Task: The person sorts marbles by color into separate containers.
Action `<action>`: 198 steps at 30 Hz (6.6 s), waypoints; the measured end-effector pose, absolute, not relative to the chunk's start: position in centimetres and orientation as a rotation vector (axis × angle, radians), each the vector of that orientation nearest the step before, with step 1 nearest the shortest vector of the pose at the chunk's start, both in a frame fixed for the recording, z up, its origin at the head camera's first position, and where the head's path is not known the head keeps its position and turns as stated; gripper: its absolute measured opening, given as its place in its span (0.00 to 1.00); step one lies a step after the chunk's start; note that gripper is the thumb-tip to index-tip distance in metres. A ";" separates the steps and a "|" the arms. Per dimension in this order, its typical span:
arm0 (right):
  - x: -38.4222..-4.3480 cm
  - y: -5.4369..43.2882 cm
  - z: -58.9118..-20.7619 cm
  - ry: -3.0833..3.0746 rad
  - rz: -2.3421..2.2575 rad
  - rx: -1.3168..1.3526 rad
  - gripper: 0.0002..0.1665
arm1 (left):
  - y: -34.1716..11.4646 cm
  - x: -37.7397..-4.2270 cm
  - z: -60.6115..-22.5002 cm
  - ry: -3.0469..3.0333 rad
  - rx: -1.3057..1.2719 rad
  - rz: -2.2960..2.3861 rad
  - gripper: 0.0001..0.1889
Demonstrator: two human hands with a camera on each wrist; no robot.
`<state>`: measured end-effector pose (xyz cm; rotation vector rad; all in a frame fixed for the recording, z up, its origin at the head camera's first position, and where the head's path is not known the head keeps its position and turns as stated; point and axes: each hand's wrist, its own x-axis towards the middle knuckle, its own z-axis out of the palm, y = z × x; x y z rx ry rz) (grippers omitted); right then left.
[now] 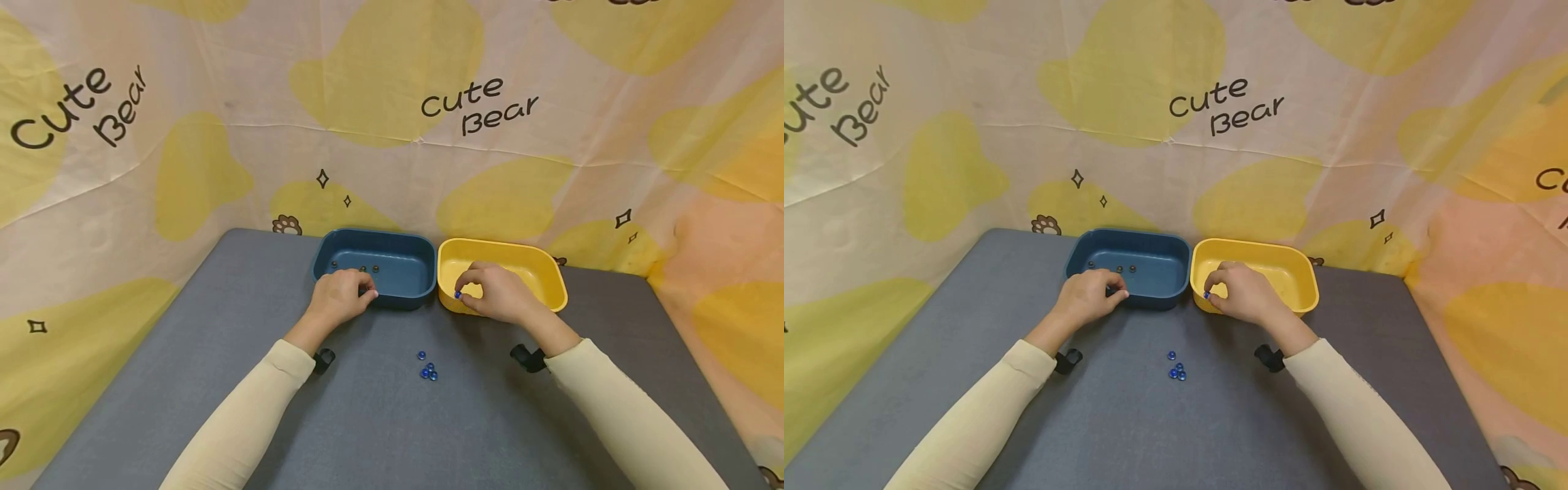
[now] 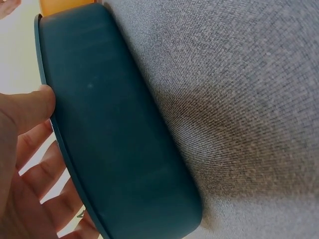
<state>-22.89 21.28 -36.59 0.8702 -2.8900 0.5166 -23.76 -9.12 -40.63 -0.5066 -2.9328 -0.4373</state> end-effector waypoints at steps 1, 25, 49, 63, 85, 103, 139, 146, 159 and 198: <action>-23.1 21.5 -36.6 -2.899 0.526 0.859 0.08 | -9.1 -23.8 -40.6 -2.932 -0.508 -0.439 0.06; -28.0 25.5 -39.8 -3.099 0.484 0.670 0.07 | -9.1 -23.9 -40.6 -2.927 -0.526 -0.421 0.06; -29.8 26.0 -40.9 -3.262 0.399 0.558 0.07 | -9.1 -23.9 -40.5 -2.950 -0.522 -0.415 0.07; -29.8 26.1 -41.2 -3.281 0.338 0.563 0.08 | -9.0 -23.9 -40.4 -2.951 -0.535 -0.411 0.07; -28.6 25.7 -39.7 -3.251 0.479 0.533 0.24 | -9.2 -23.8 -40.4 -2.955 -0.521 -0.429 0.07; -25.4 25.6 -36.7 -3.126 0.476 0.640 0.22 | -9.4 -23.9 -40.7 -2.941 -0.522 -0.443 0.06; -19.1 22.2 -37.2 -2.913 0.521 0.836 0.17 | -9.3 -23.8 -40.6 -2.956 -0.515 -0.435 0.07; -18.5 20.7 -38.2 -2.924 0.543 0.897 0.14 | -9.3 -23.8 -40.6 -2.957 -0.511 -0.432 0.06; -17.9 18.3 -40.2 -2.952 0.580 1.051 0.11 | -9.3 -23.7 -40.5 -2.941 -0.518 -0.422 0.06; -18.6 15.5 -43.0 -2.996 0.384 1.080 0.06 | -9.2 -23.7 -40.5 -2.945 -0.503 -0.437 0.06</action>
